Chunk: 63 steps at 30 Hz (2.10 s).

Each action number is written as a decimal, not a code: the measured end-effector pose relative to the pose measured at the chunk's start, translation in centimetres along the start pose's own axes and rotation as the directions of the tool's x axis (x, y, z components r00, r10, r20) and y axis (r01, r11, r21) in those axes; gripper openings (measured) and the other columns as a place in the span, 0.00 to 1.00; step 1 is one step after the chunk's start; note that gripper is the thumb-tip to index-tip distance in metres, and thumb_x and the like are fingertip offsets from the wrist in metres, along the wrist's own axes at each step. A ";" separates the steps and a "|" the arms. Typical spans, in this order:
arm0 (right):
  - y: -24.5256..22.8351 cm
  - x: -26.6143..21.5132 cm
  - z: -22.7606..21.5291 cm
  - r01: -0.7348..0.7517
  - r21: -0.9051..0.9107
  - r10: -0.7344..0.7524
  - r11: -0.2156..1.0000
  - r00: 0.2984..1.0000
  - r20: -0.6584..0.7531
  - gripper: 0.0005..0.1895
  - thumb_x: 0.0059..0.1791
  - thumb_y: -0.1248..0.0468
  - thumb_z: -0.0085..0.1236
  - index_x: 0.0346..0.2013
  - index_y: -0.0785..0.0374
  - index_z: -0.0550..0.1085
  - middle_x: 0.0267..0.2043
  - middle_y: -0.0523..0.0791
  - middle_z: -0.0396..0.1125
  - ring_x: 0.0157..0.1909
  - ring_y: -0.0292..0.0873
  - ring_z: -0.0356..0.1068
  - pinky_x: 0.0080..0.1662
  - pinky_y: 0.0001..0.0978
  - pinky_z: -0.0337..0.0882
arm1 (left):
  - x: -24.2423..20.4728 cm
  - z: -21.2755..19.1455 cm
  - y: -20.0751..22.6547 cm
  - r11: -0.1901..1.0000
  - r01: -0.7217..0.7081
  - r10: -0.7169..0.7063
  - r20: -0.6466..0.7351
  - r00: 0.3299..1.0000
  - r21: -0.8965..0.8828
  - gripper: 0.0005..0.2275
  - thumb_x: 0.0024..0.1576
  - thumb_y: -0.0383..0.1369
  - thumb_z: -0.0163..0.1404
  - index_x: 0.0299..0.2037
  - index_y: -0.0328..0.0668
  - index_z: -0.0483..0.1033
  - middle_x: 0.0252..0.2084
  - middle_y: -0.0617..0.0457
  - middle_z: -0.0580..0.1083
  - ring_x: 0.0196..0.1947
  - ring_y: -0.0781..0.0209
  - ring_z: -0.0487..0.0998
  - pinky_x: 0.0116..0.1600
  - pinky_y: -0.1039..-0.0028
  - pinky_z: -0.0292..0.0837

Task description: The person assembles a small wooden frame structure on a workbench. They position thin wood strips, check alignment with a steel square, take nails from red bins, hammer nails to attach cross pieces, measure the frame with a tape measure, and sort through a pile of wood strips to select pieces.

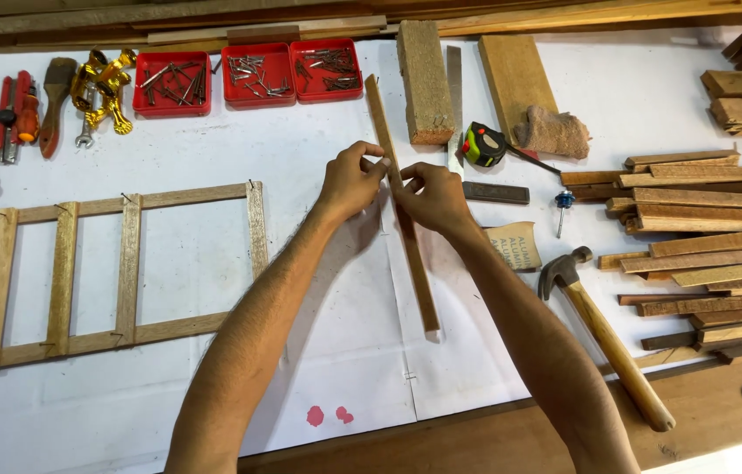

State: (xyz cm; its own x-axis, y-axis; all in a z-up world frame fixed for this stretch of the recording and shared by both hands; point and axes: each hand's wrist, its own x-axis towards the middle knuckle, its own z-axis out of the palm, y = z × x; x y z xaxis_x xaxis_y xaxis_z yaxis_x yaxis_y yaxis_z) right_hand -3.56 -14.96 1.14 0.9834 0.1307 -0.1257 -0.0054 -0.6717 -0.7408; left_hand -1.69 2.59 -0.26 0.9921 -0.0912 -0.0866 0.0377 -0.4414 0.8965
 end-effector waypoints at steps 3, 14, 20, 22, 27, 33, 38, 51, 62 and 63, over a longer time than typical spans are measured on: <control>-0.1 -1.6 -1.0 -0.005 0.492 -0.029 0.871 0.998 0.061 0.17 0.49 0.66 0.60 0.51 0.70 0.76 0.36 0.46 0.74 0.34 0.39 0.78 0.37 0.35 0.84 | -2.0 -1.3 2.9 0.979 -0.048 0.052 0.011 0.999 -0.199 0.14 0.58 0.33 0.57 0.52 0.37 0.75 0.34 0.52 0.79 0.26 0.66 0.80 0.31 0.73 0.77; -7.8 -5.7 -5.1 0.074 0.828 -0.345 0.556 0.927 0.149 0.18 0.54 0.66 0.57 0.59 0.61 0.68 0.47 0.44 0.72 0.46 0.38 0.74 0.48 0.39 0.81 | -7.1 -8.7 9.9 0.749 -0.455 0.467 -0.103 0.878 -0.482 0.16 0.57 0.29 0.62 0.53 0.35 0.75 0.38 0.53 0.78 0.36 0.68 0.81 0.43 0.76 0.82; -9.1 -6.2 -4.8 0.098 0.821 -0.375 0.563 0.915 0.148 0.20 0.54 0.65 0.59 0.60 0.62 0.69 0.46 0.44 0.72 0.46 0.38 0.74 0.48 0.38 0.80 | -8.6 -10.3 10.3 0.744 -0.483 0.481 -0.132 0.867 -0.462 0.17 0.57 0.29 0.62 0.54 0.33 0.75 0.38 0.52 0.78 0.36 0.67 0.81 0.43 0.76 0.82; -8.9 -6.3 -4.6 0.100 0.812 -0.363 0.576 0.921 0.144 0.21 0.54 0.65 0.59 0.61 0.63 0.68 0.47 0.44 0.72 0.46 0.38 0.74 0.47 0.38 0.79 | -8.5 -10.0 9.6 0.756 -0.472 0.463 -0.139 0.876 -0.454 0.17 0.57 0.30 0.62 0.53 0.33 0.75 0.38 0.53 0.78 0.37 0.68 0.81 0.44 0.76 0.82; -5.8 -5.4 -3.3 0.066 0.752 -0.248 0.655 0.960 0.132 0.26 0.50 0.67 0.62 0.62 0.67 0.67 0.41 0.46 0.74 0.39 0.38 0.76 0.41 0.37 0.81 | -6.0 -5.8 4.9 0.835 -0.291 0.247 -0.153 0.957 -0.468 0.17 0.55 0.30 0.61 0.53 0.33 0.75 0.34 0.52 0.80 0.33 0.66 0.82 0.38 0.76 0.83; -0.7 -4.3 -0.5 -0.035 0.563 -0.063 0.826 0.986 0.154 0.22 0.51 0.67 0.61 0.59 0.69 0.71 0.39 0.49 0.76 0.38 0.39 0.78 0.40 0.33 0.81 | -3.3 0.4 -1.2 0.969 -0.045 0.019 -0.108 0.994 -0.243 0.16 0.55 0.29 0.60 0.53 0.35 0.75 0.34 0.51 0.82 0.31 0.67 0.84 0.36 0.77 0.83; 1.1 -2.6 1.0 -0.096 0.368 0.063 0.925 0.993 0.099 0.19 0.51 0.66 0.61 0.56 0.69 0.74 0.36 0.48 0.75 0.36 0.38 0.77 0.39 0.31 0.81 | -1.3 1.8 -2.9 0.993 -0.093 0.098 -0.064 0.993 0.075 0.14 0.54 0.32 0.63 0.47 0.36 0.78 0.35 0.52 0.82 0.33 0.64 0.83 0.37 0.73 0.80; 3.2 0.7 2.5 0.144 -0.084 -0.153 0.986 0.982 -0.111 0.14 0.50 0.62 0.61 0.49 0.63 0.79 0.38 0.47 0.78 0.39 0.39 0.80 0.45 0.32 0.80 | 0.3 2.6 -3.8 0.957 -0.158 0.190 -0.114 0.975 0.242 0.17 0.52 0.33 0.64 0.50 0.37 0.79 0.39 0.51 0.81 0.38 0.60 0.83 0.40 0.67 0.80; 3.4 1.8 2.5 0.131 -0.088 -0.142 0.987 0.982 -0.125 0.13 0.52 0.62 0.58 0.50 0.62 0.79 0.40 0.49 0.78 0.42 0.41 0.80 0.47 0.33 0.80 | 0.9 2.8 -3.6 0.963 -0.165 0.193 -0.119 0.974 0.212 0.16 0.52 0.31 0.62 0.49 0.35 0.78 0.33 0.52 0.82 0.32 0.60 0.84 0.36 0.68 0.81; 3.4 1.8 2.5 0.130 -0.096 -0.142 0.987 0.982 -0.127 0.13 0.52 0.62 0.58 0.50 0.62 0.79 0.41 0.49 0.78 0.42 0.42 0.80 0.47 0.34 0.80 | 0.8 2.8 -3.5 0.961 -0.170 0.200 -0.123 0.972 0.218 0.15 0.52 0.30 0.62 0.49 0.35 0.78 0.32 0.52 0.82 0.31 0.60 0.84 0.35 0.68 0.81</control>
State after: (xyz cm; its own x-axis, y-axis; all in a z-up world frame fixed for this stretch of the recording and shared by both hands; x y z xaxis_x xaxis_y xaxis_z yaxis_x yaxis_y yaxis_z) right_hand -2.26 -15.19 -3.32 0.9892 0.1314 0.0654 0.1403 -0.7155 -0.6844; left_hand -1.35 1.58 -4.73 0.9866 -0.0672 0.1486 -0.1588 -0.6029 0.7818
